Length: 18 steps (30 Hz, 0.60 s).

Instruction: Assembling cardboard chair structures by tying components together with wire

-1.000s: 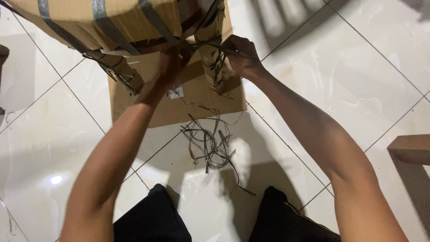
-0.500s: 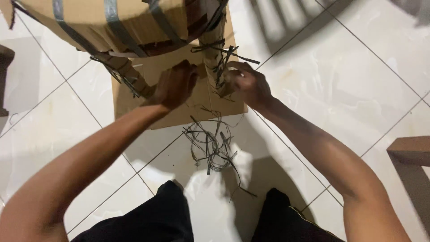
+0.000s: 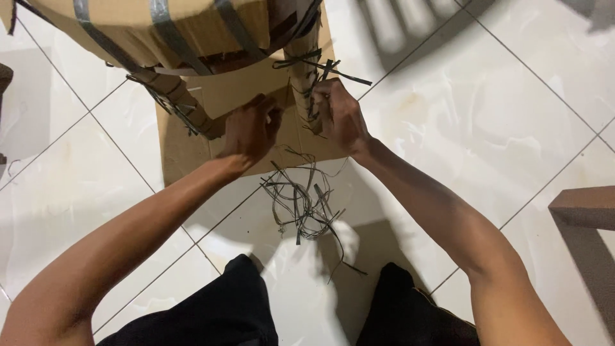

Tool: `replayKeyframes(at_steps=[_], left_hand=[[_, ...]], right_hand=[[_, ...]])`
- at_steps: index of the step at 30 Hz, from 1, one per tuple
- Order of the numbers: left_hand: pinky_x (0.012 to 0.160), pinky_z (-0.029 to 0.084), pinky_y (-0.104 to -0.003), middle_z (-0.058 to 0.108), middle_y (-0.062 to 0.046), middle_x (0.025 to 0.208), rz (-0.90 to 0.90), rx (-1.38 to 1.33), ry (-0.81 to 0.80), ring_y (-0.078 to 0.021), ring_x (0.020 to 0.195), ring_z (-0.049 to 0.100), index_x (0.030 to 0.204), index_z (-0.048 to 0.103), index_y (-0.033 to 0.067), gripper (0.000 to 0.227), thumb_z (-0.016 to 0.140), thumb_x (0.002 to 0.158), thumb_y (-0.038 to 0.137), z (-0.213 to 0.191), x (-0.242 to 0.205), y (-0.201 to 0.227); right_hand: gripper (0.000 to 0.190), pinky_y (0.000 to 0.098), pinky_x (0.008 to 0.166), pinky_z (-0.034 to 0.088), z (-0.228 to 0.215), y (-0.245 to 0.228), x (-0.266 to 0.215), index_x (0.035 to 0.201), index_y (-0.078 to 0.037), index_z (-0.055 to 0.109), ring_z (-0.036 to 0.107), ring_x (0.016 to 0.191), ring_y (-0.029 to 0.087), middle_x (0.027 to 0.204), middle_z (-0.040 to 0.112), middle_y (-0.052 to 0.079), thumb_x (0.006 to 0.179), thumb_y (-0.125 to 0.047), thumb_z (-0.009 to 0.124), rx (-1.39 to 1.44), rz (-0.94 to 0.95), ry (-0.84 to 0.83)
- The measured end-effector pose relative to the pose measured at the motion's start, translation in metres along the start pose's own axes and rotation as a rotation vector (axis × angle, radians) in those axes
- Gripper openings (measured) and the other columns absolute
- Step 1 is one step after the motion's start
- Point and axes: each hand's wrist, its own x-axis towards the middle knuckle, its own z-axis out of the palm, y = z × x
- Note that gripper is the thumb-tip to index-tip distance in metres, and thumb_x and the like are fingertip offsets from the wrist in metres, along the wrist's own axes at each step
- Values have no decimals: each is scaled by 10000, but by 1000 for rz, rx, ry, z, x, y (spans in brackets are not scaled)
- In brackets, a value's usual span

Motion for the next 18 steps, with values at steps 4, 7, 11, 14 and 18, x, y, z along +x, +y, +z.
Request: replayKeyframes(at_steps=[4,7,11,14,18], left_hand=[[679,583,-375,756,-135,941,-187,-6,-190,-314,896,752,1076,751,30,243,620,1000,221,-13,0,38],[538,592,-400,784,-144,860,-134,-94,-97,-341,734,763,991,774,48,256,647,994,270,-6,-6,43],[491,583,-470,753,-182,807,94,-101,-53,-365,668,751,1076,733,77,240,585,1008,252,26,-13,26],[575,541,-561,707,-264,755,-48,-240,-33,-403,711,745,1125,709,11,377,530,1059,336,17,-12,47],[518,562,-299,727,-87,762,63,-314,-60,-253,647,741,1103,712,136,240,551,1040,302,31,-12,32]], right_hand=[[115,418,729,582,0,-10,0,1109,30,616,695,861,406,934,652,197,1075,-59,551,-15,16,33],[93,434,757,581,-3,-32,10,1105,35,619,685,879,415,935,646,193,1059,-30,570,-21,4,40],[154,386,815,572,12,-7,1,1159,-58,679,710,917,319,953,671,118,1041,-41,580,26,15,-11],[179,384,833,574,4,-23,8,1168,-30,639,691,968,351,984,637,154,992,-18,665,19,17,-58],[342,373,915,566,-4,-34,14,1254,-69,655,683,1009,289,1056,644,104,928,16,710,90,46,-155]])
